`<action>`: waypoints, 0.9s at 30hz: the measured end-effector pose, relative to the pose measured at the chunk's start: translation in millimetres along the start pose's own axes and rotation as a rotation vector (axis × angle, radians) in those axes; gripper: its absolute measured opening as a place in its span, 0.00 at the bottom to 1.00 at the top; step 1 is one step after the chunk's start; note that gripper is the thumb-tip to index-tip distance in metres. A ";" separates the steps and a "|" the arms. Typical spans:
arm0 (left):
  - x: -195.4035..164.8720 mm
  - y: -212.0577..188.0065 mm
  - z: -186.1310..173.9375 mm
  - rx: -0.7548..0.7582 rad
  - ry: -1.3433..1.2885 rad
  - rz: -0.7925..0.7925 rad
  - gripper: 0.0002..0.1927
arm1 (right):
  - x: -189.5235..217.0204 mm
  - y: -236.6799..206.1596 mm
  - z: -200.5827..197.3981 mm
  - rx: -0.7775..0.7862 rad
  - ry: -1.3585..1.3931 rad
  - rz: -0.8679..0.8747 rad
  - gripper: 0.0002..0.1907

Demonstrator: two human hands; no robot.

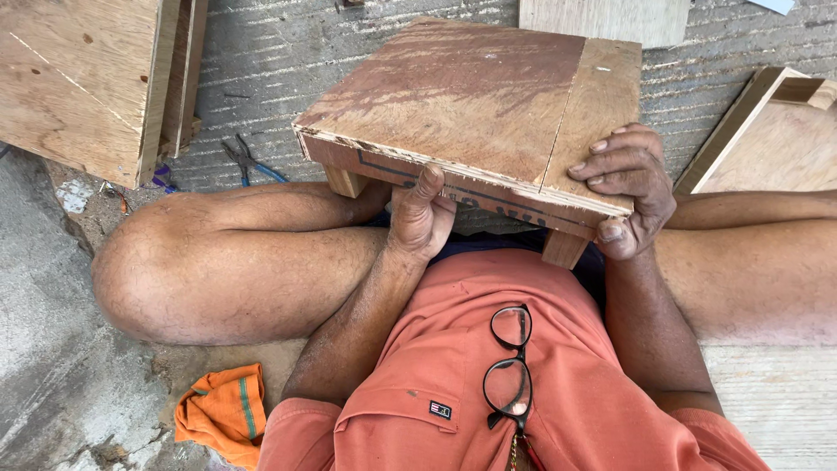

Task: The person sits on the ground assembling small wooden stools. They fit wooden legs and rails into the stool frame, position nails, and hammer the nails in with a hammer, then lift and turn the stool over to work on other joints.

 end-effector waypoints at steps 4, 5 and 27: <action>8.0 0.1 -18.8 0.018 -0.008 -0.002 0.33 | -3.2 -9.1 -2.9 -0.009 0.011 0.024 0.27; 10.9 1.1 -24.1 0.016 -0.006 -0.004 0.31 | -3.8 -10.8 -3.4 -0.015 0.014 0.039 0.27; 8.3 21.1 -9.0 0.074 0.112 0.035 0.29 | -22.2 -18.6 4.3 -0.081 0.023 0.031 0.35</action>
Point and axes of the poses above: each hand's wrist, its own y-axis towards the middle knuckle, its own z-axis out of the palm, x = y × z, the point moved 5 cm from there along y, towards the middle knuckle, and after that the axes turned 2 degrees about x, right-handed, at the moved point
